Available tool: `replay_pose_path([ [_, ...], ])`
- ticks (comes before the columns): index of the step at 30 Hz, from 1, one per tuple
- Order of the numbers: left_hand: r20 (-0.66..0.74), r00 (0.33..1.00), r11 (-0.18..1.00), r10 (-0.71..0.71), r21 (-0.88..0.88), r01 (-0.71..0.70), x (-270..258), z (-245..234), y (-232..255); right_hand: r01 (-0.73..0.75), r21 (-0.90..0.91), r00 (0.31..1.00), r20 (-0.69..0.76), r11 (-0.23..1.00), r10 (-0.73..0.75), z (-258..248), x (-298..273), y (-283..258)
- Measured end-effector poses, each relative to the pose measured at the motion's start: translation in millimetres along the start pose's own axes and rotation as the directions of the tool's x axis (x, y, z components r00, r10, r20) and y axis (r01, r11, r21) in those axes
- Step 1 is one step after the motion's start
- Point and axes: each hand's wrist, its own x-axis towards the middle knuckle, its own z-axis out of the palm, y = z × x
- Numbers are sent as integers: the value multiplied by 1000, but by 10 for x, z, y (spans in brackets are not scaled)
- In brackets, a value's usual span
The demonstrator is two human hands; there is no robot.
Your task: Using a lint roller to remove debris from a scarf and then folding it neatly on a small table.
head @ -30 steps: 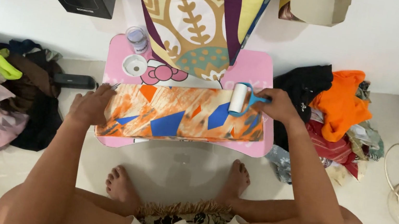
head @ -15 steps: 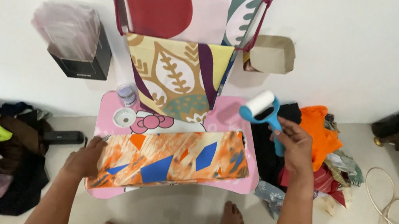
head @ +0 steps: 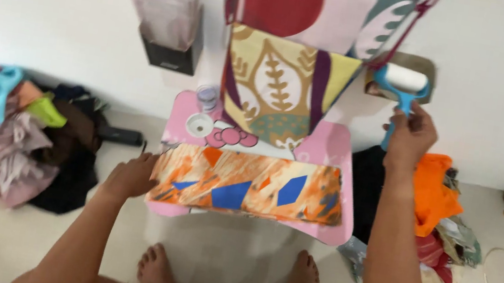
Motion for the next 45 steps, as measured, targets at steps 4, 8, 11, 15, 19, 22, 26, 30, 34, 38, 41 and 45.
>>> replay_pose_path([
  [4, 21, 998, 998, -65, -17, 65, -116, 42, -113, 36, -25, 997, 65, 999, -34, -48, 9, 62],
  [8, 50, 997, 999, -53, -9, 53, -193, 137, -240, 370, -165, 929, 77, 914, -362, -46, -38, -26],
  [11, 80, 996, 999, -37, -15, 39, -159, 162, -271, 324, -227, 946, 49, 918, -322, -46, -24, -130],
  [15, 180, 981, 996, -72, -38, 80, -186, 96, -223, 150, -201, 988, 49, 968, -143, -30, -11, -106],
  [19, 196, 979, 996, -57, -60, 70, -226, 45, -100, 188, -262, 981, 96, 947, -168, -107, -30, 45],
  [22, 188, 980, 994, -70, -69, 85, -258, 73, -55, 614, -490, 770, 198, 619, -607, -154, -54, 269],
  [26, 205, 974, 990, -93, -84, 112, -333, -6, 26, 531, -639, 720, -6, 557, -694, 71, -666, 40],
  [30, 206, 972, 976, -109, -161, 144, -371, -18, 36, 599, -250, 800, 213, 761, -560, 857, -1788, -209],
  [34, 194, 979, 944, -68, -305, 126, -120, 321, -155, 354, 8, 773, 560, 935, -298, 1672, -2892, 122],
  [38, 164, 986, 902, -21, -422, 90, -258, 109, -72, 438, 93, 550, 759, 894, -348, 2172, -3485, 123],
  [41, 101, 995, 845, -15, -531, 67, -365, -111, 12, 584, 22, 515, 762, 811, -392, 2438, -3697, 330],
  [45, 17, 1000, 764, -14, -645, 22, -354, -220, 50, 565, -167, 597, 758, 808, -261, 2544, -3705, 615],
])
